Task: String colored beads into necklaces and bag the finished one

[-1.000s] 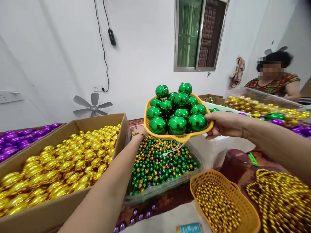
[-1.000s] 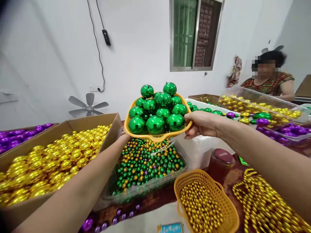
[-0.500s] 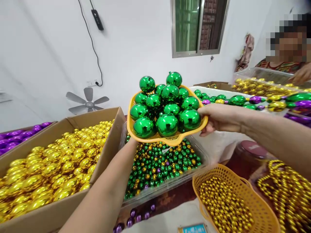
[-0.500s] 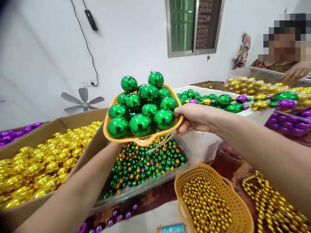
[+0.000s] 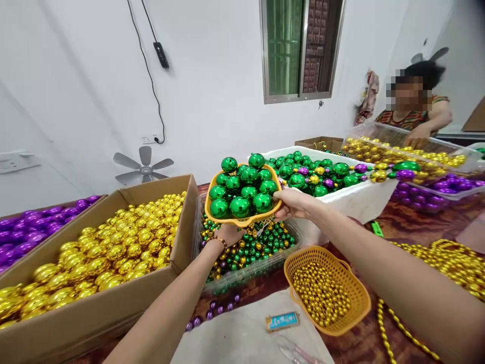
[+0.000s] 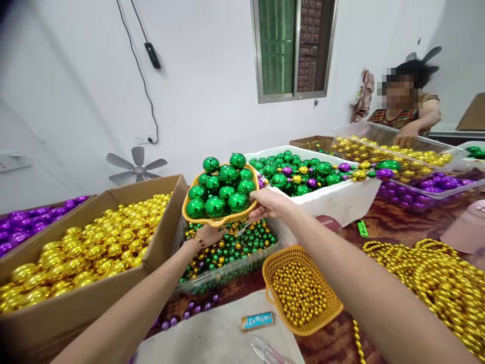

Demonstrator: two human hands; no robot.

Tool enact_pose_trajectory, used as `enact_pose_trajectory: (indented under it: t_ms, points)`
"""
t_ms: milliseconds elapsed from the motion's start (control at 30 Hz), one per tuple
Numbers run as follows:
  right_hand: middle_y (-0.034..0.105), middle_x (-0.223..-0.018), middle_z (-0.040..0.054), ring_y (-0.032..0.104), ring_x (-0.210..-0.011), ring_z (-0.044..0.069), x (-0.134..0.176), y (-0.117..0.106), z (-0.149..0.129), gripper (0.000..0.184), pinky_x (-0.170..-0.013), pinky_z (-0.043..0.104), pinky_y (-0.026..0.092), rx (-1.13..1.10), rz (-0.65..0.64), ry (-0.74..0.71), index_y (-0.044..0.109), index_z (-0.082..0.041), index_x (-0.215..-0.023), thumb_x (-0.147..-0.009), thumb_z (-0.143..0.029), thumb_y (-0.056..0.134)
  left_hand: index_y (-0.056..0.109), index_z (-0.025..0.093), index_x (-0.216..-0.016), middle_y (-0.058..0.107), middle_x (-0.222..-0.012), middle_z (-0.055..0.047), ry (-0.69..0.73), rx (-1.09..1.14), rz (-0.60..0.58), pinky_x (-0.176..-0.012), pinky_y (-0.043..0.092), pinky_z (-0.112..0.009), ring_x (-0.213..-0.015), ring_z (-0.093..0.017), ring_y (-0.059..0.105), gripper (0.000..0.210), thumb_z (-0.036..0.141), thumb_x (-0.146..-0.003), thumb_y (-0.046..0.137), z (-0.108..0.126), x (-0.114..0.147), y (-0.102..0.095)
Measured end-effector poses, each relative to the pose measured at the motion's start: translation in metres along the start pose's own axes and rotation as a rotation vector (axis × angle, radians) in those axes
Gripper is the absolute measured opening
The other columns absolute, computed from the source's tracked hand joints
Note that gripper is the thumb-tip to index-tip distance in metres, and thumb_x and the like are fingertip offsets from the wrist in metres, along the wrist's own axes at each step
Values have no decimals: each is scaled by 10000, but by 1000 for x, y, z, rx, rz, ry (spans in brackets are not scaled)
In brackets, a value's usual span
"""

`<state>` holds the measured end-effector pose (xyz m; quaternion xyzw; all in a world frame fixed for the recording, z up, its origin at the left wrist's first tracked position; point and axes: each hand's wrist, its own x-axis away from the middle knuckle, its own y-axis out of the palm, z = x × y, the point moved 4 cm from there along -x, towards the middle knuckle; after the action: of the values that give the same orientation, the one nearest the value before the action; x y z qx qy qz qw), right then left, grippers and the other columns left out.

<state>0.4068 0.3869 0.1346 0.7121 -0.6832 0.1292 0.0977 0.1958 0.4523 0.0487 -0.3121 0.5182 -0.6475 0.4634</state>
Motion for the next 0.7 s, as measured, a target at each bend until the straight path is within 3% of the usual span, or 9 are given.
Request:
enact_pose_trajectory:
  t_ms: [167,367,567,700]
  points:
    - [664,-864,20,641,-627,106,-18,19,12,250,-565,250,561,-25,2,38,602,-123,-1079,-974,-343,545,637,358,-1211,552,-1349,-68,1,-77,-47,-1006,310,-664,-1220,-403,486,451,604,-856,506,-1,45,-6]
    - [648,-1061,65,663,-831,166,-43,50,36,271,-707,333,578,-44,0,91,581,-139,-1168,-960,-313,570,472,457,-1370,414,-1474,-64,50,-70,-45,-981,292,-718,-1247,-440,456,567,677,-850,412,3,94,-18]
    - [630,-1136,79,656,-911,192,-67,77,58,300,-769,373,570,-29,16,112,566,-148,-1209,-956,-310,576,363,471,-1432,255,-1579,-32,82,-52,-52,-996,271,-731,-1385,-468,255,624,683,-847,409,3,110,-16]
    - [628,-1143,81,653,-925,196,-76,85,64,302,-780,381,567,8,16,138,570,-149,-1207,-955,-315,577,382,488,-1415,278,-1576,9,98,-33,-29,-1029,111,-774,-1384,-453,274,579,646,-860,432,5,115,-13]
